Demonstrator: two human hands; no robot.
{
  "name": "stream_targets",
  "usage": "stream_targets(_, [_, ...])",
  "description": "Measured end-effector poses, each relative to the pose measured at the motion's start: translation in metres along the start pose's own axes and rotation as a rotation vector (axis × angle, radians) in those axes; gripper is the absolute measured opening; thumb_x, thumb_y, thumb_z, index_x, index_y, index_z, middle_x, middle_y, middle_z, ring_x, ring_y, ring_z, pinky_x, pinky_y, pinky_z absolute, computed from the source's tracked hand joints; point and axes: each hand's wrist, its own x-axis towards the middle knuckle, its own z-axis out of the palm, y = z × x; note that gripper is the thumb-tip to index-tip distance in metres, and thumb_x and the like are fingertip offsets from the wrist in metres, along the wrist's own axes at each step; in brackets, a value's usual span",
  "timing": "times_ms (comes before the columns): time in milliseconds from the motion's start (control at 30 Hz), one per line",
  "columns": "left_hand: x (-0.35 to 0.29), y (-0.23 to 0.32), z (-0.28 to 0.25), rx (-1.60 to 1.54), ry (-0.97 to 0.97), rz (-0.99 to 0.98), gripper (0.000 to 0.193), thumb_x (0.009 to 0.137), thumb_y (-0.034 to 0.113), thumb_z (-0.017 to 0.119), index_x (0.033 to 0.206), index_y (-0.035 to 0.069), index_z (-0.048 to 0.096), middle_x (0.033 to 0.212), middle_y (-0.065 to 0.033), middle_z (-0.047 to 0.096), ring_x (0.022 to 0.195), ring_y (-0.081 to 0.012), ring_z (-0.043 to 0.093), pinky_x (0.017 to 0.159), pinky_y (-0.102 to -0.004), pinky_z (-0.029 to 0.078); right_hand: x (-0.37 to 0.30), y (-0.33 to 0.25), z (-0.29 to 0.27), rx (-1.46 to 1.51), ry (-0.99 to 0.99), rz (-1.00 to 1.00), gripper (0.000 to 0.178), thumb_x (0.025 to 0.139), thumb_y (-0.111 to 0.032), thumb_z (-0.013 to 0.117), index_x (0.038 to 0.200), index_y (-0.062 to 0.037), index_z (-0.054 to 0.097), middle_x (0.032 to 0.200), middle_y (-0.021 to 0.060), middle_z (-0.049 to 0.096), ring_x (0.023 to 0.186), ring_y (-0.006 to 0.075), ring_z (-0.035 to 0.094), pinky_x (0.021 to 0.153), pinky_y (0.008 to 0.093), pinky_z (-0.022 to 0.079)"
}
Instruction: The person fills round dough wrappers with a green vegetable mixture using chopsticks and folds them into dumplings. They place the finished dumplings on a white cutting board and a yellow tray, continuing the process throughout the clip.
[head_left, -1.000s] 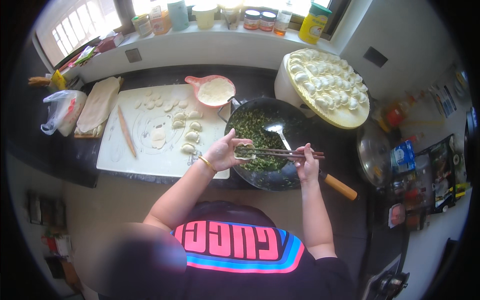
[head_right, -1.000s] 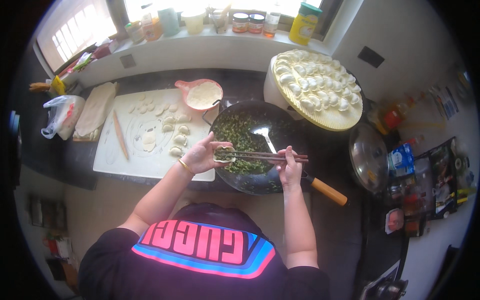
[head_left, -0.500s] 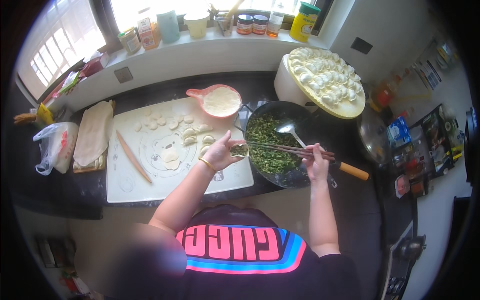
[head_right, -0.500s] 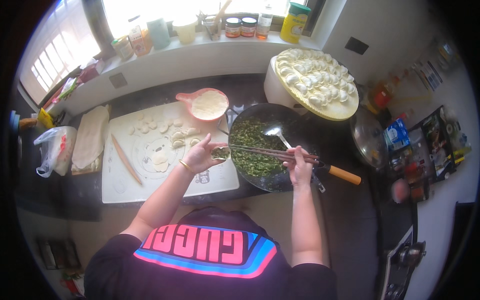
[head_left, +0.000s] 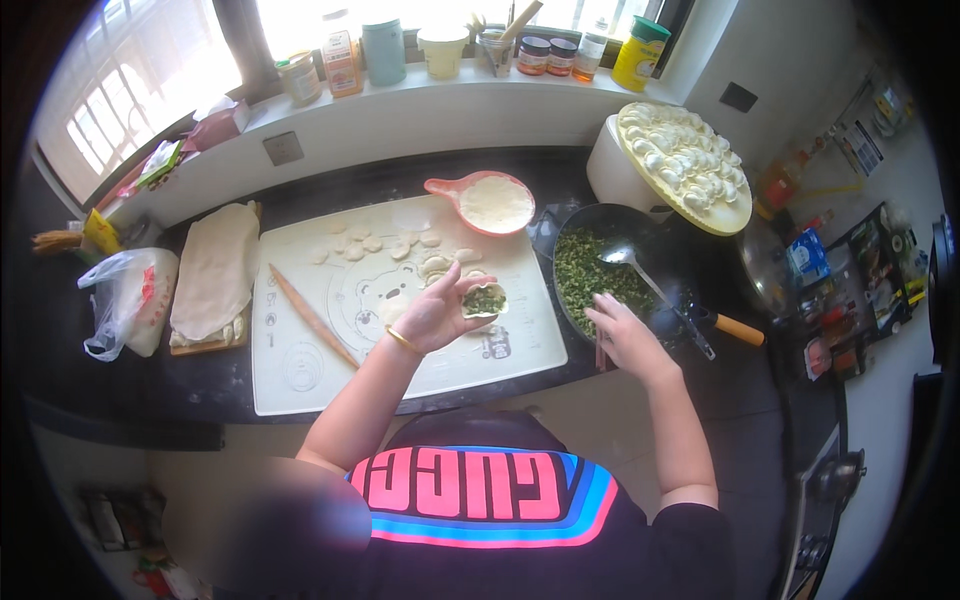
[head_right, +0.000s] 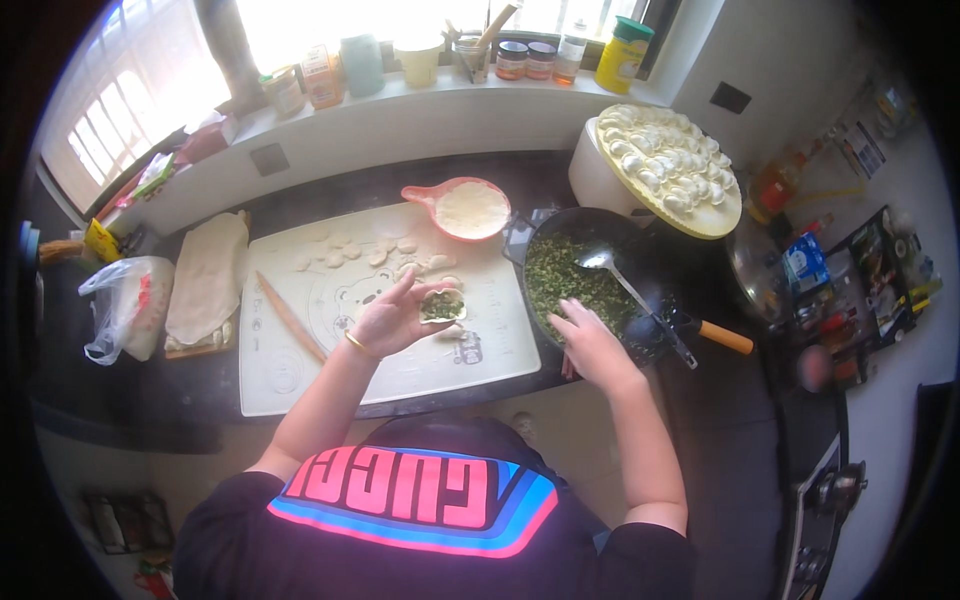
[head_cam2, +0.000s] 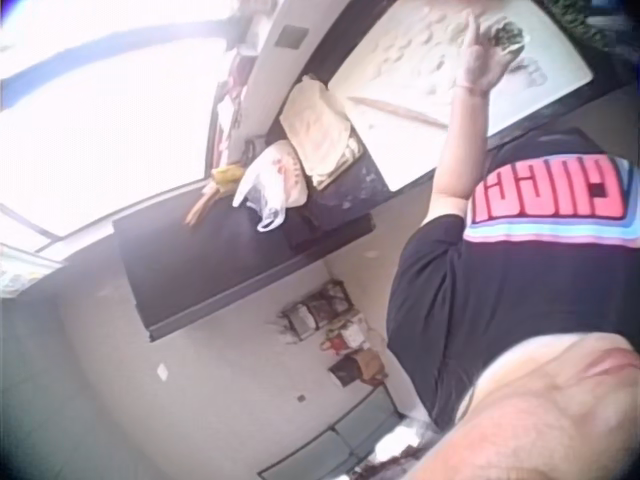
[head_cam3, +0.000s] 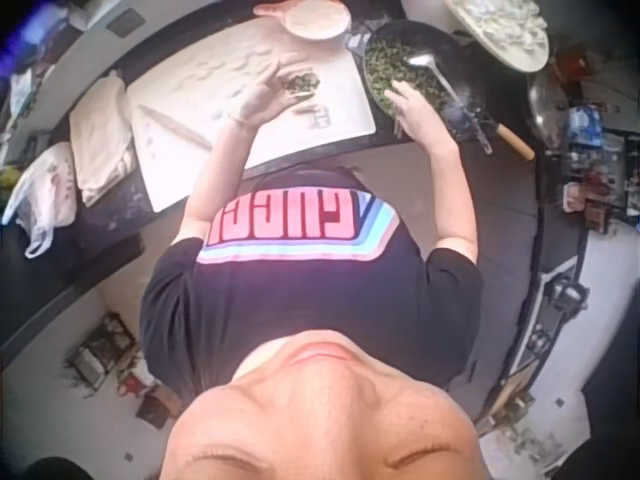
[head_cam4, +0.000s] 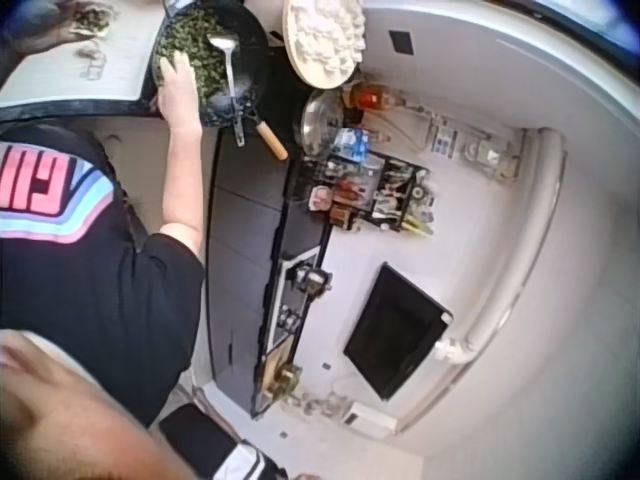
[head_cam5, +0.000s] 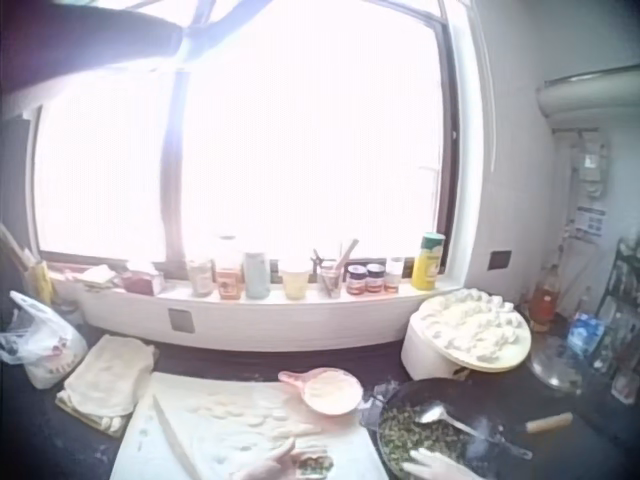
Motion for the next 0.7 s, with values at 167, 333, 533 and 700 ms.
stream_targets(167, [-0.033,0.009,0.005,-0.019,-0.031,0.014,0.056,0.094,0.042,0.031,0.122,-0.005,0.043,0.118,-0.0148,0.05,0.111,-0.024,0.047,0.098,-0.0395,0.036,0.063,-0.113,0.008,0.371,0.354,-0.235,0.023,0.066,-0.006,0.069,0.088,-0.006,0.063,0.088,0.0082,0.059,0.085,0.0262,0.055,0.076,0.0357,0.043])
stream_targets(333, [-0.062,0.013,-0.003,-0.025,-0.088,0.015,0.054,0.093,0.04,0.034,0.123,-0.004,0.042,0.117,-0.0133,0.051,0.109,-0.0218,0.049,0.097,-0.0384,0.037,0.084,-0.148,0.036,0.328,0.52,-0.366,0.017,0.065,-0.007,0.07,0.079,-0.0071,0.062,0.079,0.0057,0.057,0.076,0.0243,0.053,0.07,0.0344,0.041])
stream_targets(533, [-0.085,0.011,-0.002,0.498,-0.02,0.2,0.042,0.085,0.013,0.056,0.123,-0.002,0.045,0.113,-0.0093,0.053,0.104,-0.014,0.051,0.088,-0.0288,0.043,0.092,-0.167,0.047,0.439,0.511,-0.221,0.014,0.066,-0.006,0.07,0.078,-0.0067,0.062,0.079,0.0065,0.057,0.078,0.0242,0.055,0.07,0.0339,0.042])
stream_targets(700, [-0.088,0.008,-0.007,0.732,0.112,0.293,0.045,0.078,0.004,0.064,0.12,-0.001,0.048,0.108,-0.0068,0.055,0.1,-0.0115,0.052,0.084,-0.0247,0.044,0.099,-0.172,0.05,0.523,0.504,-0.167,0.014,0.067,-0.005,0.069,0.079,-0.0058,0.062,0.081,0.0087,0.057,0.079,0.0251,0.057,0.07,0.0332,0.045])
